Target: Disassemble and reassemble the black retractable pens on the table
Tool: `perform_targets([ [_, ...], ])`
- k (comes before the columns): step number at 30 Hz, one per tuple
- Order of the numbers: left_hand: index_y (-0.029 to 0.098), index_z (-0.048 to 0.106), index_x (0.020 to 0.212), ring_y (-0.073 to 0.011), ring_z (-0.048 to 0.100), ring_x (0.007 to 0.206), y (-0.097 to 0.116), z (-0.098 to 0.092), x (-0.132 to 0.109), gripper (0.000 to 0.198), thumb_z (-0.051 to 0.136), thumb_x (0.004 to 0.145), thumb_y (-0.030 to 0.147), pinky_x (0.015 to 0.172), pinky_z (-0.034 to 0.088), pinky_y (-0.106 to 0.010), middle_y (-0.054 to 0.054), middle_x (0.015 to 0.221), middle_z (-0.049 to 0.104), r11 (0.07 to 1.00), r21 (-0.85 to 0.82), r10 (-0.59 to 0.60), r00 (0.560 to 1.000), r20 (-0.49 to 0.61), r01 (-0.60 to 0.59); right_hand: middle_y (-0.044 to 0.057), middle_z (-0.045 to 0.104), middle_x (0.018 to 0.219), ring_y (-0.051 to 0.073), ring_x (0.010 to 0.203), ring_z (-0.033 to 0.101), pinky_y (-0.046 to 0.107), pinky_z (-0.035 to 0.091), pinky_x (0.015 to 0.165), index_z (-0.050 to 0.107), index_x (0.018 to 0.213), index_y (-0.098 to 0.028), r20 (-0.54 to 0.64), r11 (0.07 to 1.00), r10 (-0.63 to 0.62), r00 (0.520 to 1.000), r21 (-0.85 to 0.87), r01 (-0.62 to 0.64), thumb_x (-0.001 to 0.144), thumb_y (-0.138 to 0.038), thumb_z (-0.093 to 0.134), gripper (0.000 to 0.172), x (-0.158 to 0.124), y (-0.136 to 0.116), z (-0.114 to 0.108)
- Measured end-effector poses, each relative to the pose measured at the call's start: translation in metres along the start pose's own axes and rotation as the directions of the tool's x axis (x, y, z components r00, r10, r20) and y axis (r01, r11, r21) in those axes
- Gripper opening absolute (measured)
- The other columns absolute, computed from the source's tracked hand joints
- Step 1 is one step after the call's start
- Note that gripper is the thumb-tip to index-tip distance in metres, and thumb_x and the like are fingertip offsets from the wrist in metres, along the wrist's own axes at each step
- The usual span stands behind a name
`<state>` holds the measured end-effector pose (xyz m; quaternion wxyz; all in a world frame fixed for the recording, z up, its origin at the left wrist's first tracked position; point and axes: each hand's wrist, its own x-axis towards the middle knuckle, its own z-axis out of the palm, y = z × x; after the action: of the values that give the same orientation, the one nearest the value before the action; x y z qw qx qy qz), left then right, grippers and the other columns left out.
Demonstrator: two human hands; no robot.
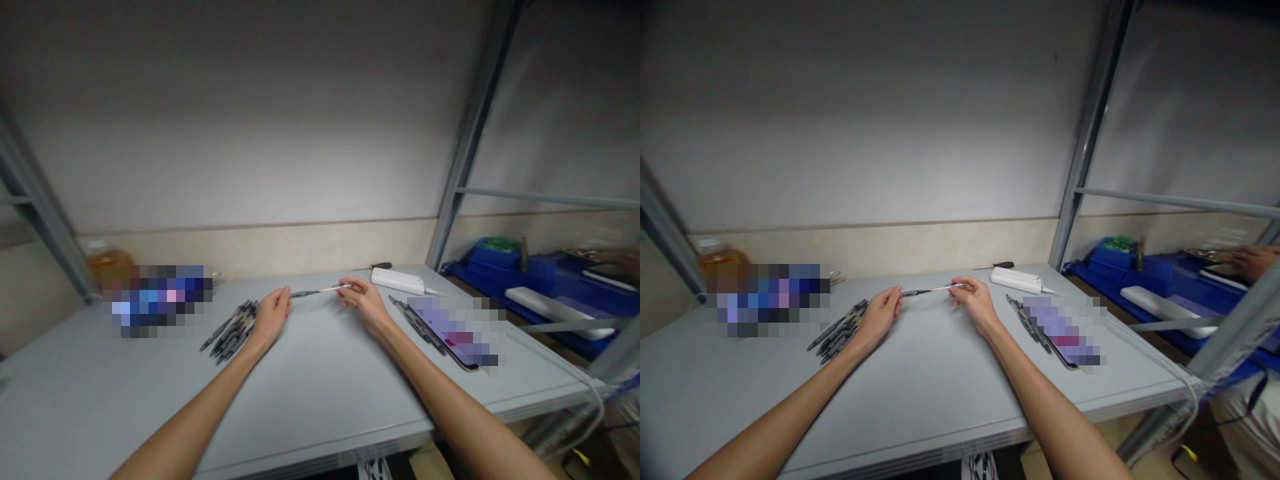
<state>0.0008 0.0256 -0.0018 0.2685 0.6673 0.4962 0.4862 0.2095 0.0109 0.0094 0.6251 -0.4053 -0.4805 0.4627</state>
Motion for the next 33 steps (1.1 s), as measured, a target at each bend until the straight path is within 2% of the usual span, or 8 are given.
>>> perform_targets([
  [7, 0.019, 0.043, 0.054, -0.0107, 0.036, 0.044, -0.010, -0.001, 0.004, 0.046, 0.032, 0.080, 0.056, 0.046, 0.028, -0.022, 0.005, 0.045, 0.038, 1.000, -0.013, -0.028, 0.997, -0.067, 0.027, 0.002, 0.061, 0.062, 0.015, 0.063, 0.057, 0.024, 0.043, 0.051, 0.063, 0.076, -0.015, -0.089, 0.999, 0.009, 0.996, 0.048, -0.005, 0.054, -0.025, 0.070, 0.026, 0.000, -0.006, 0.000],
  [18, 0.020, 0.040, 0.056, -0.0115, 0.036, 0.044, -0.011, -0.002, 0.006, 0.046, 0.031, 0.079, 0.059, 0.046, 0.028, -0.023, 0.004, 0.046, 0.038, 0.998, -0.002, -0.058, 0.992, -0.114, 0.058, 0.001, 0.059, 0.059, 0.014, 0.059, 0.054, 0.024, 0.042, 0.050, 0.062, 0.074, -0.016, -0.179, 0.995, -0.040, 0.983, 0.086, 0.056, 0.054, -0.025, 0.066, 0.022, 0.002, -0.007, -0.003],
  [23, 0.019, 0.041, 0.057, -0.0115, 0.037, 0.045, -0.019, -0.001, 0.008, 0.046, 0.031, 0.080, 0.058, 0.045, 0.028, -0.022, 0.004, 0.048, 0.037, 0.999, -0.007, -0.047, 0.991, -0.125, 0.047, 0.000, 0.057, 0.056, 0.013, 0.057, 0.053, 0.024, 0.042, 0.049, 0.062, 0.072, -0.016, -0.163, 0.996, -0.044, 0.986, 0.073, 0.057, 0.054, -0.024, 0.066, 0.020, 0.001, -0.008, -0.002],
  [33, 0.019, 0.040, 0.055, -0.0102, 0.035, 0.045, -0.016, 0.000, 0.006, 0.045, 0.033, 0.080, 0.056, 0.044, 0.027, -0.021, 0.005, 0.047, 0.036, 1.000, -0.015, -0.023, 0.995, -0.096, 0.021, 0.001, 0.059, 0.058, 0.014, 0.060, 0.056, 0.024, 0.042, 0.050, 0.062, 0.074, -0.015, -0.099, 0.999, -0.043, 0.994, 0.020, 0.046, 0.056, -0.024, 0.066, 0.021, 0.002, -0.003, -0.001],
])
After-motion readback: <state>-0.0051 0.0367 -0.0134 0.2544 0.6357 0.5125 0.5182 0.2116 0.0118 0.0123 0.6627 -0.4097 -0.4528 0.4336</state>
